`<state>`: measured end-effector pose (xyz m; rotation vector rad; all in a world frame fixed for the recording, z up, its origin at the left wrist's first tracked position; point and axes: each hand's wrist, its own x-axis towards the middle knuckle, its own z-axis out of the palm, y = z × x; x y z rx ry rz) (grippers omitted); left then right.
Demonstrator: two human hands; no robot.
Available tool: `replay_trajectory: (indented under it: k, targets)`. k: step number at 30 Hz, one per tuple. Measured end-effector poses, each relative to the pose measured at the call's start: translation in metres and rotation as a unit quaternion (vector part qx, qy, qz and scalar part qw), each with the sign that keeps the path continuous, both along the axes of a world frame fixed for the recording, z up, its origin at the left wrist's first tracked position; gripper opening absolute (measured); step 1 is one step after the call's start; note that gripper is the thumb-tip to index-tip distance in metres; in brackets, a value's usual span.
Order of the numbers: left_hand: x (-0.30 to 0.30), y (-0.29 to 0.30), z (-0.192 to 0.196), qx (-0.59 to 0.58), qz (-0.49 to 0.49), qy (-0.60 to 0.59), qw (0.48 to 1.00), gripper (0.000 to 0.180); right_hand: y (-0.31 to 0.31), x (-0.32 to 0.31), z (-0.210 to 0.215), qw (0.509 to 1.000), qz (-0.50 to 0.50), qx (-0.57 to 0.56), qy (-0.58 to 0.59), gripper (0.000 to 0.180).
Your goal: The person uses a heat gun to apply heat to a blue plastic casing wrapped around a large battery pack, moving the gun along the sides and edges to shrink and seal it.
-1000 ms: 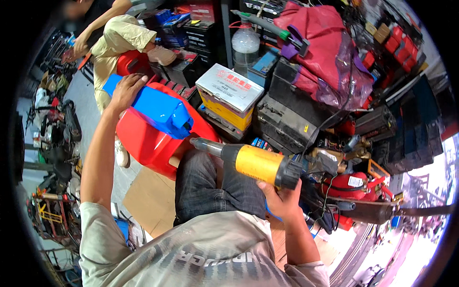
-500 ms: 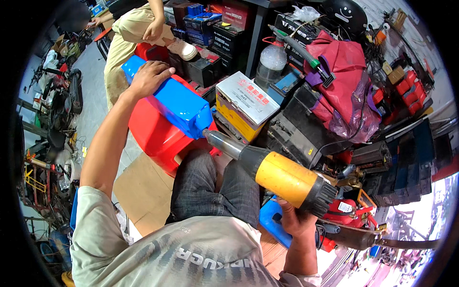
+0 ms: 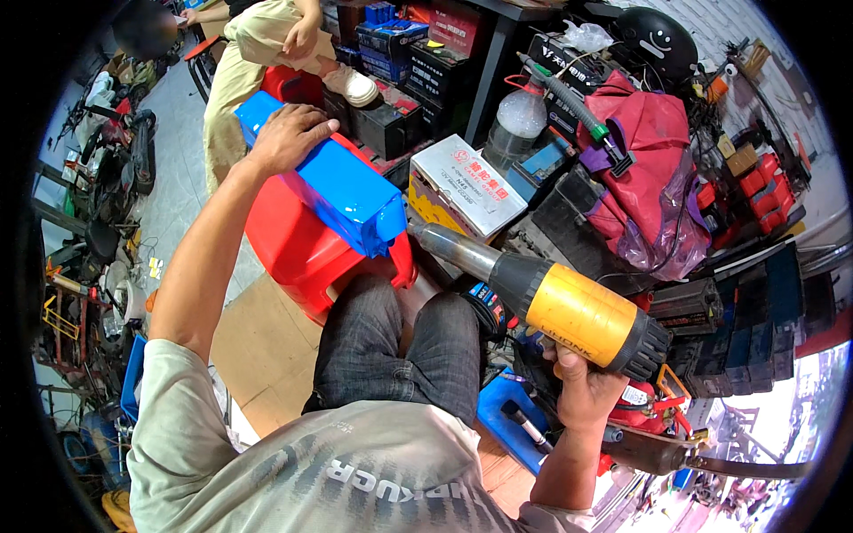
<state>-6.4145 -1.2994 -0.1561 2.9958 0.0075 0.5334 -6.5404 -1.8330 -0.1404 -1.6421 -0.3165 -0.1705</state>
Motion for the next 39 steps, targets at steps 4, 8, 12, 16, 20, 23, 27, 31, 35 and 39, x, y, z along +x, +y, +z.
replay_trajectory:
  k: [4, 8, 12, 16, 20, 23, 27, 31, 35, 39]
  targets:
    - [0.001, 0.001, -0.001, -0.005, 0.001, -0.003, 1.0, 0.059, 0.001, 0.006, 0.0, 1.0, -0.002, -0.015, 0.002, 0.053]
    - [0.001, 0.0, -0.002, -0.009, -0.001, -0.01, 1.0, 0.06, -0.002, 0.015, -0.009, 1.0, 0.013, 0.003, -0.005, 0.049]
    - [0.001, 0.002, -0.003, -0.006, 0.001, -0.011, 1.0, 0.059, -0.001, 0.022, -0.014, 1.0, 0.012, 0.014, 0.001, 0.049]
    - [0.001, -0.001, -0.002, -0.007, 0.004, -0.008, 1.0, 0.058, 0.0, 0.021, -0.014, 0.999, 0.027, 0.023, 0.003, 0.05]
    - [0.001, 0.0, -0.003, -0.01, -0.002, -0.01, 1.0, 0.056, 0.003, 0.019, -0.013, 0.998, 0.05, 0.043, -0.004, 0.052]
    - [0.001, 0.002, -0.003, -0.01, -0.004, -0.01, 1.0, 0.055, 0.003, 0.025, -0.016, 0.999, 0.016, 0.031, 0.013, 0.054]
    - [0.001, 0.001, -0.003, -0.016, -0.003, -0.005, 1.0, 0.055, 0.002, 0.025, -0.016, 0.999, 0.017, 0.037, 0.027, 0.055]
    - [0.0, -0.002, 0.001, -0.023, -0.001, -0.001, 1.0, 0.056, 0.005, 0.026, -0.013, 0.998, 0.03, 0.03, 0.037, 0.051]
    - [-0.005, -0.007, 0.009, -0.019, 0.015, 0.031, 0.999, 0.053, 0.006, 0.031, -0.026, 0.997, 0.008, 0.044, 0.068, 0.049]
    - [-0.005, -0.008, 0.008, -0.026, 0.012, 0.014, 0.999, 0.053, 0.0, 0.034, -0.039, 0.993, 0.015, 0.037, 0.109, 0.045]
